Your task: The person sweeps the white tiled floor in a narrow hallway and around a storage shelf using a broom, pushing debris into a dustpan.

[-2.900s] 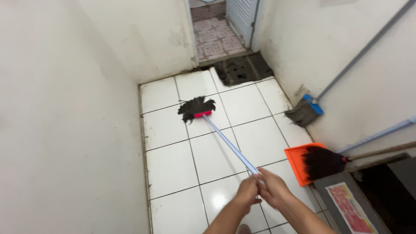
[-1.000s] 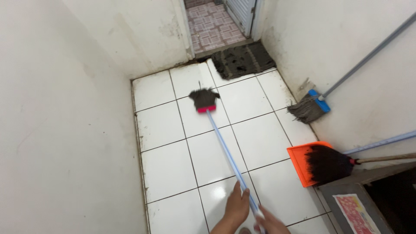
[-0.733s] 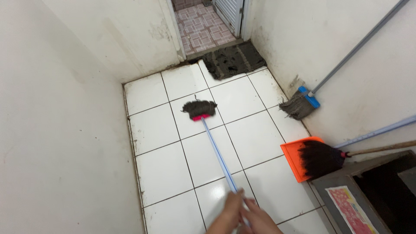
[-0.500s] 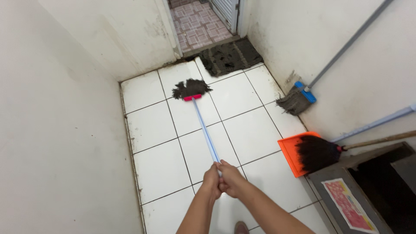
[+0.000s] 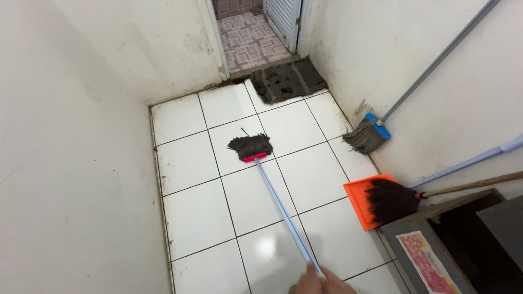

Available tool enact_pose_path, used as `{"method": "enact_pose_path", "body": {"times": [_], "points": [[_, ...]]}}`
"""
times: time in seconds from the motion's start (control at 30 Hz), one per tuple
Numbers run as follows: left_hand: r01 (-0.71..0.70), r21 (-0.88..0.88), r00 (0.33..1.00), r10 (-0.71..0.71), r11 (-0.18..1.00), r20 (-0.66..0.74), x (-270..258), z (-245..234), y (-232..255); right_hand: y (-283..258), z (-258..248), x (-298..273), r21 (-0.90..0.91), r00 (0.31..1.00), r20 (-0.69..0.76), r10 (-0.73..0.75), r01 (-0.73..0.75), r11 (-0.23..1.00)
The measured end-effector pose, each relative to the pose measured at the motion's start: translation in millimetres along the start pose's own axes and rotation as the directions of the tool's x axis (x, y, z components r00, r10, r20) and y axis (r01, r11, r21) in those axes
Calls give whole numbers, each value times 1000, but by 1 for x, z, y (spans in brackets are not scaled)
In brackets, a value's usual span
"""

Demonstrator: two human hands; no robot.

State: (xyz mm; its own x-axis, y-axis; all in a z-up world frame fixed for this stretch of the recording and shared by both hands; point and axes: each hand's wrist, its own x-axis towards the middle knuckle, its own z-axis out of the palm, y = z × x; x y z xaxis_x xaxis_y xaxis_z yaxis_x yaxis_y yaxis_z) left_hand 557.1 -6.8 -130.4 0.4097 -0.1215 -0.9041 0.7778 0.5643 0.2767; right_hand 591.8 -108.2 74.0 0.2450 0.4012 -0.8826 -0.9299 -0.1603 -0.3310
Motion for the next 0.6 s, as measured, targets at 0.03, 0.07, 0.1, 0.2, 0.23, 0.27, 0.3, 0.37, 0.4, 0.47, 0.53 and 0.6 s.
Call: {"method": "enact_pose_path", "body": {"times": [0.03, 0.07, 0.1, 0.2, 0.23, 0.27, 0.3, 0.37, 0.4, 0.47, 0.53, 0.6], "points": [[-30, -23, 1000, 30, 999, -6, 2, -3, 13, -9, 8, 8, -19, 1000, 15, -25, 25, 999], [-63, -48, 998, 63, 997, -19, 4, -10, 29, -18, 19, 21, -37, 998, 37, -53, 54, 998], [-105, -77, 994, 103, 991, -32, 6, -19, 50, -30, 31, 38, -54, 995, 56, -79, 82, 995], [-233, -70, 948, 211, 970, -238, 3, -56, 146, -84, 83, 109, -85, 991, 50, -123, 127, 988], [-384, -232, 913, 331, 894, -237, -3, -63, 173, -103, 98, 128, -104, 986, 75, -149, 156, 982], [-413, -259, 902, 353, 873, -248, -12, -67, 192, -120, 111, 145, -136, 987, 63, -146, 153, 979], [-441, -285, 890, 375, 851, -259, -20, -70, 210, -134, 123, 160, -156, 989, 22, -145, 146, 977], [-403, -279, 904, 334, 872, -266, -37, -74, 226, -138, 133, 176, -149, 989, 11, -145, 145, 978], [-384, -275, 911, 315, 881, -265, -43, -73, 226, -138, 132, 177, -123, 988, 39, -152, 156, 980], [-370, -280, 925, 324, 886, -195, -50, -66, 209, -128, 128, 163, -69, 991, 18, -135, 136, 988], [-321, -251, 944, 288, 913, -158, -56, -52, 177, -100, 114, 128, -22, 994, -26, -105, 104, 994], [-251, -120, 967, 243, 960, -81, -74, -35, 131, -73, 88, 82, 95, 999, -31, -40, 43, 995]]}}
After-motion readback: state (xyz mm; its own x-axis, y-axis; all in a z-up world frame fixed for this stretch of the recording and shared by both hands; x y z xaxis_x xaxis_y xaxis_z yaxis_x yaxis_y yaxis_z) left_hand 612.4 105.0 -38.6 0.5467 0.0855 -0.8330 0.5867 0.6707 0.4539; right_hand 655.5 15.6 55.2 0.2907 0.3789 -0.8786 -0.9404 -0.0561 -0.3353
